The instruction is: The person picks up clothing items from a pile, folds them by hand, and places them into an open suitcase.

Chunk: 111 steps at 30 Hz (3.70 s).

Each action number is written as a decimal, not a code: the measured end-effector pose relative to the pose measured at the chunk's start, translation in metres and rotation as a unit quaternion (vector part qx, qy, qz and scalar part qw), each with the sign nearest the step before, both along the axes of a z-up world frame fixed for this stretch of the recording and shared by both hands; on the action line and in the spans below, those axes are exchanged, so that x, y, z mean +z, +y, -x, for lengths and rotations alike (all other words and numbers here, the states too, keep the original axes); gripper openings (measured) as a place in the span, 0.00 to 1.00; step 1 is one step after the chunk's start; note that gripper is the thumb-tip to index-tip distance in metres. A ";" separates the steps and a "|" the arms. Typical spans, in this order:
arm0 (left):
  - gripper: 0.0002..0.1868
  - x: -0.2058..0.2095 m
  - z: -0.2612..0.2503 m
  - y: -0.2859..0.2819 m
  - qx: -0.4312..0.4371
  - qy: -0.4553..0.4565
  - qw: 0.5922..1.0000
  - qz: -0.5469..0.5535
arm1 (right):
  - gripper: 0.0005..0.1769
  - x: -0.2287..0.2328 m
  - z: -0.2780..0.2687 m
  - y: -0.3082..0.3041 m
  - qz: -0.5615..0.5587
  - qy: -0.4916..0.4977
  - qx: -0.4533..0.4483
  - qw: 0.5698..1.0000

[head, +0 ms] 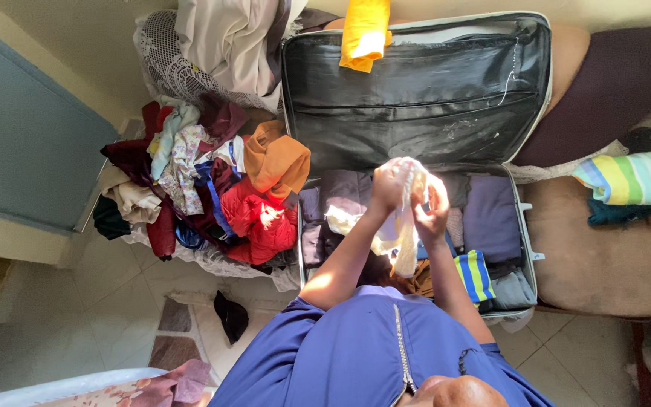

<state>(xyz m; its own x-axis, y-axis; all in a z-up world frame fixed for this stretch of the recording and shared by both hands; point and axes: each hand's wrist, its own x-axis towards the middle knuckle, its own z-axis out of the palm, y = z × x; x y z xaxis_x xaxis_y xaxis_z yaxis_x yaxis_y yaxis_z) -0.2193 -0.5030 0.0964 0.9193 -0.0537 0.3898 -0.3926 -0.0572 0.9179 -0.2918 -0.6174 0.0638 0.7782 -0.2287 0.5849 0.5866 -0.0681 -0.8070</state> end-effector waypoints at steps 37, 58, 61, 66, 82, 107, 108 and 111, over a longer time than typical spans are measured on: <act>0.14 -0.116 -0.094 0.187 0.135 0.175 0.874 0.432 | 0.18 -0.038 -0.084 -0.158 -0.589 0.179 0.073 0.784; 0.08 -0.045 -0.009 0.022 -0.061 0.183 0.966 0.171 | 0.07 0.023 -0.049 0.028 -0.113 0.208 0.008 0.972; 0.10 -0.044 -0.011 0.021 -0.047 0.187 0.968 0.161 | 0.09 0.022 -0.052 0.031 -0.110 0.228 0.004 0.967; 0.13 -0.039 -0.012 0.022 -0.029 0.192 0.969 0.156 | 0.14 0.021 -0.048 0.036 -0.150 0.218 0.037 0.964; 0.09 -0.018 -0.026 0.049 -0.083 0.079 0.992 -0.059 | 0.29 0.062 -0.039 -0.006 0.224 0.069 -0.013 0.972; 0.07 0.013 -0.045 0.166 -0.114 0.164 0.913 0.356 | 0.19 0.055 -0.020 -0.090 -0.226 0.142 0.157 0.951; 0.07 0.013 -0.047 0.170 -0.114 0.164 0.913 0.356 | 0.19 0.066 -0.016 -0.093 -0.226 0.142 0.157 0.951; 0.10 0.019 -0.046 0.178 -0.270 0.201 0.846 0.415 | 0.22 0.077 -0.014 -0.096 -0.252 0.157 0.237 0.925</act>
